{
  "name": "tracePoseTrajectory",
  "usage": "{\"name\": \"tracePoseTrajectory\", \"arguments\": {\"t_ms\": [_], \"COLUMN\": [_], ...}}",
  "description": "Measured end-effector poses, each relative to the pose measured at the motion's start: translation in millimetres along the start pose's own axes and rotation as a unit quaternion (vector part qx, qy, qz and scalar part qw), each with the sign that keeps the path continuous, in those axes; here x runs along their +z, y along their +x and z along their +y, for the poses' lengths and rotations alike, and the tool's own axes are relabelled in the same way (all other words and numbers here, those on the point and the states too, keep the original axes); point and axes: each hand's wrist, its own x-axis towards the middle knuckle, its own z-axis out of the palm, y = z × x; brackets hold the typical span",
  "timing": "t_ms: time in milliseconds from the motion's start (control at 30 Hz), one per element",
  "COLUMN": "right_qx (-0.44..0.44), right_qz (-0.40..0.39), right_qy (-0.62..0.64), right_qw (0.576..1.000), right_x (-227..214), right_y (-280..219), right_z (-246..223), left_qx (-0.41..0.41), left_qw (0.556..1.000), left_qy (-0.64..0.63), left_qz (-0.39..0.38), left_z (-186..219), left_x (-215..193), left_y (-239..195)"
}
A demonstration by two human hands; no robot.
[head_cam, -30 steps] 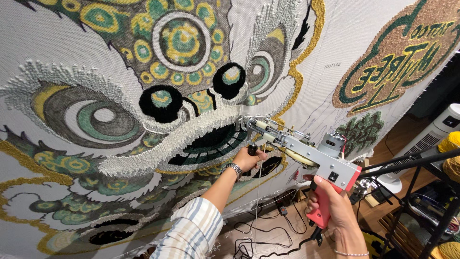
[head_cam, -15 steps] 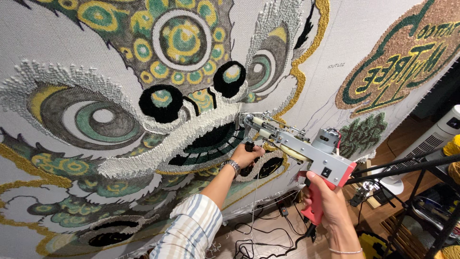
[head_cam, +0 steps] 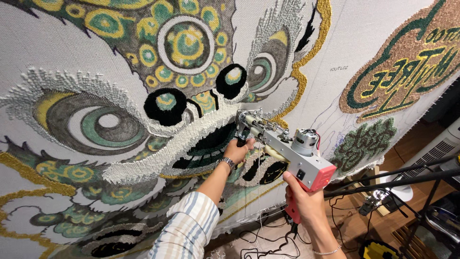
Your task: The person uses a handheld tufting gun to apply yarn to a large canvas featuring a dragon design. They pause to retrieve a white yarn ball from a nearby cart, pull a length of yarn, and thread it into the gun's mechanism before resuming the tufting process.
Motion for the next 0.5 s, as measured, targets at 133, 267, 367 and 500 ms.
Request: {"name": "tracePoseTrajectory", "arguments": {"t_ms": [133, 267, 367, 500], "right_qx": [-0.001, 0.015, 0.026, 0.018], "right_qz": [-0.002, 0.005, 0.013, 0.005], "right_qy": [0.012, 0.011, 0.011, 0.022], "right_qw": [1.000, 1.000, 1.000, 1.000], "right_x": [0.7, 3.0, 5.4, 4.8], "right_y": [0.0, 0.4, -2.1, -0.8], "right_z": [1.1, -3.6, -6.6, -9.5], "left_qx": [0.003, 0.005, 0.014, -0.003], "left_qw": [1.000, 0.999, 0.998, 0.999], "left_qy": [0.012, 0.023, 0.045, 0.049], "left_qz": [0.006, 0.022, 0.028, 0.023], "left_z": [7.2, 17.9, 23.1, 27.9], "left_x": [-1.0, -1.7, -4.8, -4.0], "left_y": [-6.2, -9.1, -8.4, -6.0]}}
